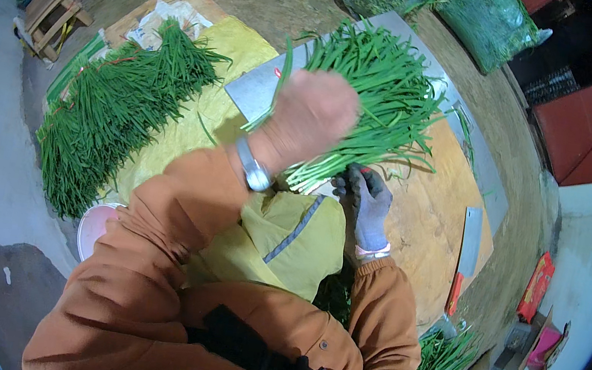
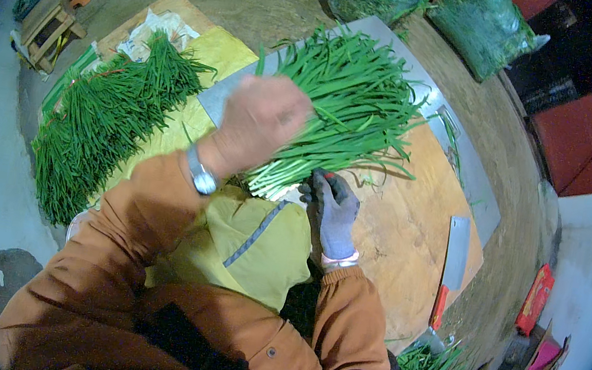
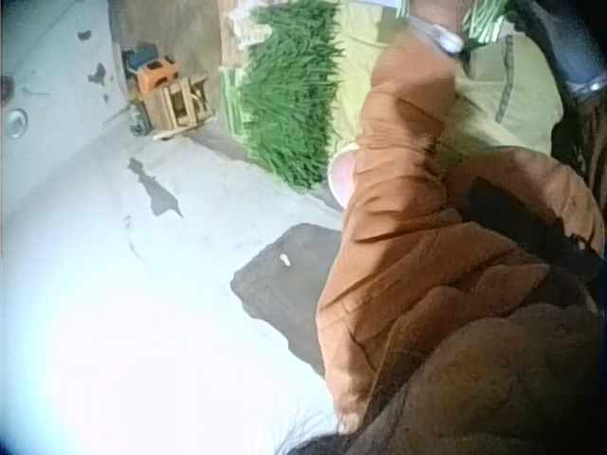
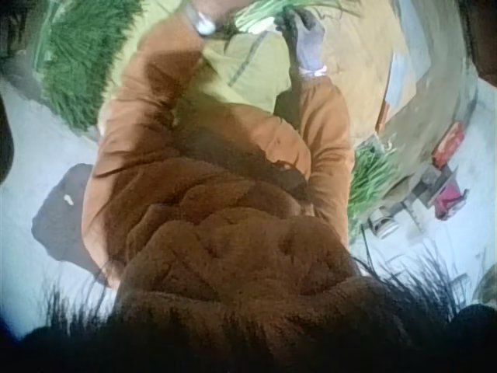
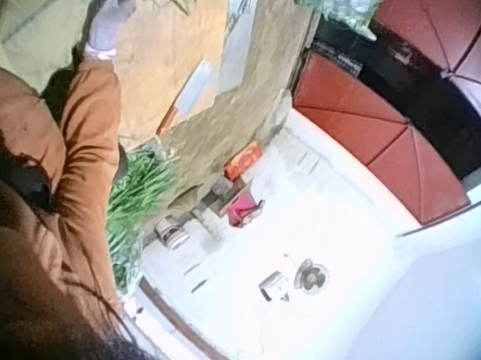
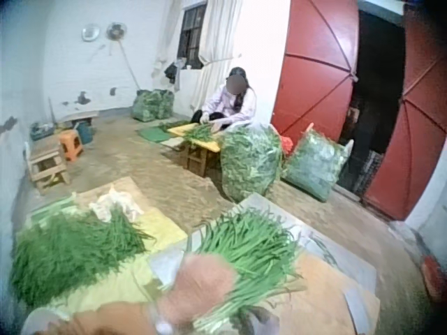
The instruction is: The person gathers green onions, aligns them into bundles, and secures each bundle with a red rubber band. The person uses a knife to trim the ends of the green onions and places the finished bundles on the table.
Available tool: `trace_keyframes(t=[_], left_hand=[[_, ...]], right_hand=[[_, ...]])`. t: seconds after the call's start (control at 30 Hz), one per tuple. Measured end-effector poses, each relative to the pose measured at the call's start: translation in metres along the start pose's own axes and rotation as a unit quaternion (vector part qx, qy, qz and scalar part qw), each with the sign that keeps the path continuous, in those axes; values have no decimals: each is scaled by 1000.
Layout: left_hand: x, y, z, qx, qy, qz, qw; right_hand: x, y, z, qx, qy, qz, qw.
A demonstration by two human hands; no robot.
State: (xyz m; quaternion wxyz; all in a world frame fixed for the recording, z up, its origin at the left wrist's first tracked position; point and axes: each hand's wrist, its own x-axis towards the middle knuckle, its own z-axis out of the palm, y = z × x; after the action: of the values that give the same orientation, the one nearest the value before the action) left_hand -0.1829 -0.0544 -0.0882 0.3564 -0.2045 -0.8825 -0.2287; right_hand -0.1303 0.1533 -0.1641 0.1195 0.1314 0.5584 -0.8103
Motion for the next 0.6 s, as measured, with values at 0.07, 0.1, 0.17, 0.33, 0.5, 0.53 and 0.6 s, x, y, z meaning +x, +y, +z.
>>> trace_keyframes(t=[0.07, 0.1, 0.17, 0.33, 0.5, 0.53, 0.6], left_hand=[[3, -56, -3, 24, 11, -163, 986], [-2, -81, -1, 26, -74, -238, 968], [-13, -121, 10, 12, -174, -338, 925], [-22, -165, 38, -28, -229, -434, 871], [-6, -162, 43, -35, -305, -463, 832], [-5, -160, 45, -24, -302, -467, 831], [-6, -156, 49, -7, -297, -485, 822]], right_hand=[[-3, -1, 3, -15, -12, -16, 1000], [-4, -1, 5, -34, -1, -11, 999], [-5, -2, 8, -37, -4, -26, 999], [-4, -2, 10, -32, 1, -17, 999], [-3, 1, 5, -54, 4, -19, 998], [-2, 1, 5, -69, 6, -22, 997], [-2, 1, 5, -76, 5, -27, 997]])
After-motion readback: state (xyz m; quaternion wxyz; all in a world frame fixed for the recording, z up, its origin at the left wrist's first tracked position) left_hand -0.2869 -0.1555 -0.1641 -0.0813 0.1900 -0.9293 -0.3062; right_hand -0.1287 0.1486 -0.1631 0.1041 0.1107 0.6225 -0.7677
